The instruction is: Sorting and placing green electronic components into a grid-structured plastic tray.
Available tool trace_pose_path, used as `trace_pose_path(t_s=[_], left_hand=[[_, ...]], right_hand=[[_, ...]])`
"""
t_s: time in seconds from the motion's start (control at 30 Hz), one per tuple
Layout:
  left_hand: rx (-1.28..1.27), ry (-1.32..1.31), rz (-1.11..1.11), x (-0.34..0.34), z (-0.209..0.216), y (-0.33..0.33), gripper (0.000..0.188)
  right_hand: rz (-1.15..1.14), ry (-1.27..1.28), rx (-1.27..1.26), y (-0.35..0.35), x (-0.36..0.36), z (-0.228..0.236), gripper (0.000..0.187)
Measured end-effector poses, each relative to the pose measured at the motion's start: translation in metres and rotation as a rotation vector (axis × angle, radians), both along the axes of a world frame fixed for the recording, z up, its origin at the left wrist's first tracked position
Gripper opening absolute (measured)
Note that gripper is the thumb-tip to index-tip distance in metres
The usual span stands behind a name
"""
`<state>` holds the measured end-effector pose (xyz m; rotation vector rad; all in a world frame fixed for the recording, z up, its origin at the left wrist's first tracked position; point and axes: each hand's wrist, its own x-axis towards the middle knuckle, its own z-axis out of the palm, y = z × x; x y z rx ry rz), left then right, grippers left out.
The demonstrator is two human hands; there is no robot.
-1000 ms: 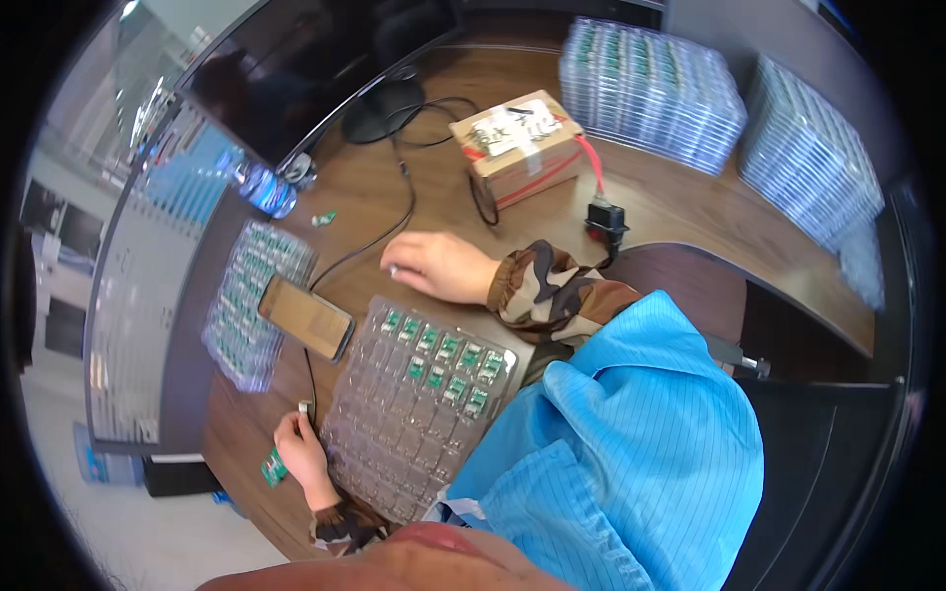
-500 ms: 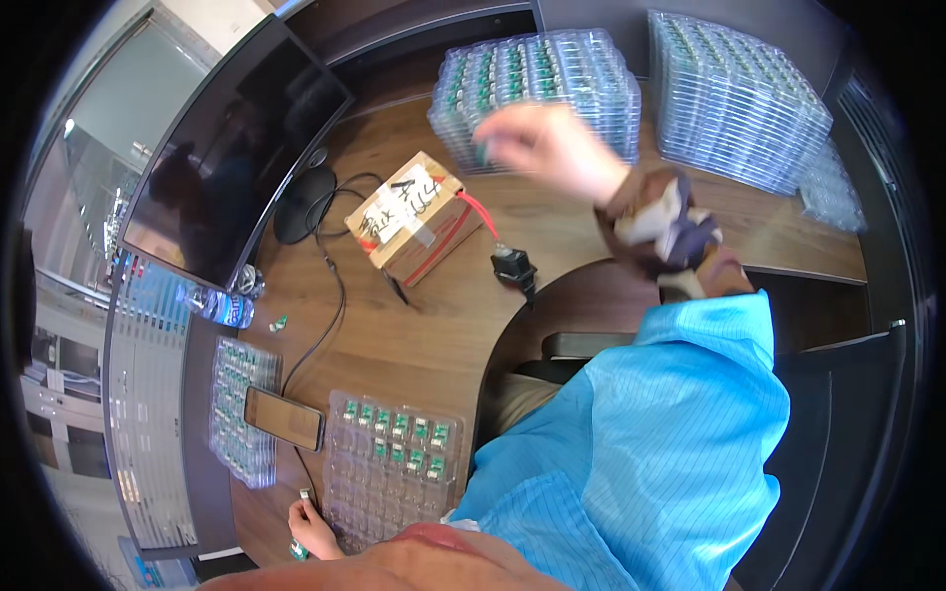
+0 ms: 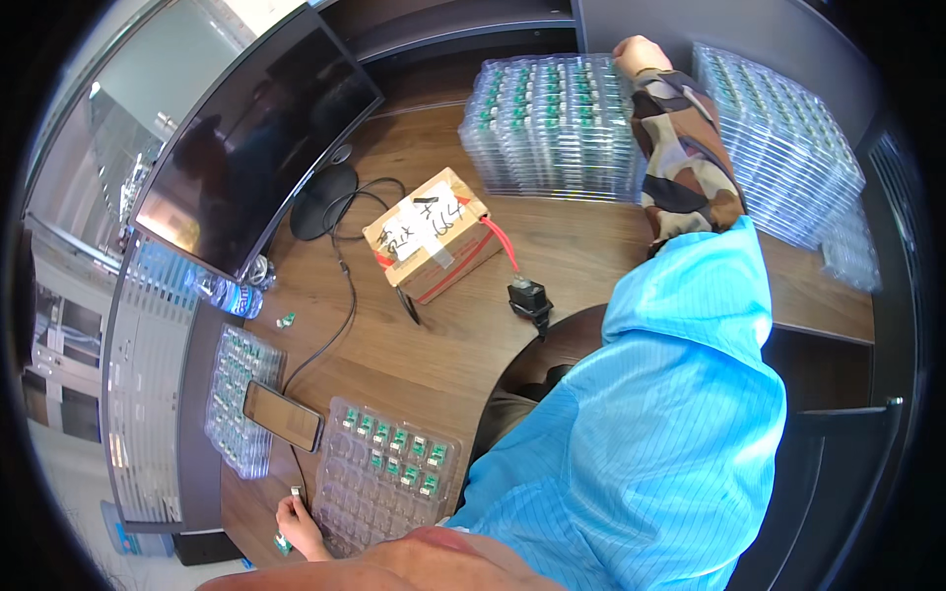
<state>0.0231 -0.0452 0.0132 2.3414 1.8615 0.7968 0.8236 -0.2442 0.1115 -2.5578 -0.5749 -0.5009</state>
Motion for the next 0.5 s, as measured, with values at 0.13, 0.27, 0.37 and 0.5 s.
trace_pose_path(t_s=[0.13,0.27,0.37,0.5], left_hand=[[-0.013,0.000,0.015,0.007,0.004,-0.001,0.013],[0.007,0.000,0.008,0.008,0.003,0.001,0.012],[0.011,0.019,0.054,0.012,0.008,-0.006,0.013],[0.109,0.041,-0.006,-0.004,0.002,-0.007,0.013]], right_hand=[[0.054,0.049,-0.086,0.004,-0.004,0.005,0.025],[0.048,0.016,-0.094,0.001,-0.004,0.006,0.025],[0.061,0.022,-0.096,0.006,0.005,-0.003,0.029],[0.104,-0.025,-0.122,0.010,0.036,-0.020,0.027]])
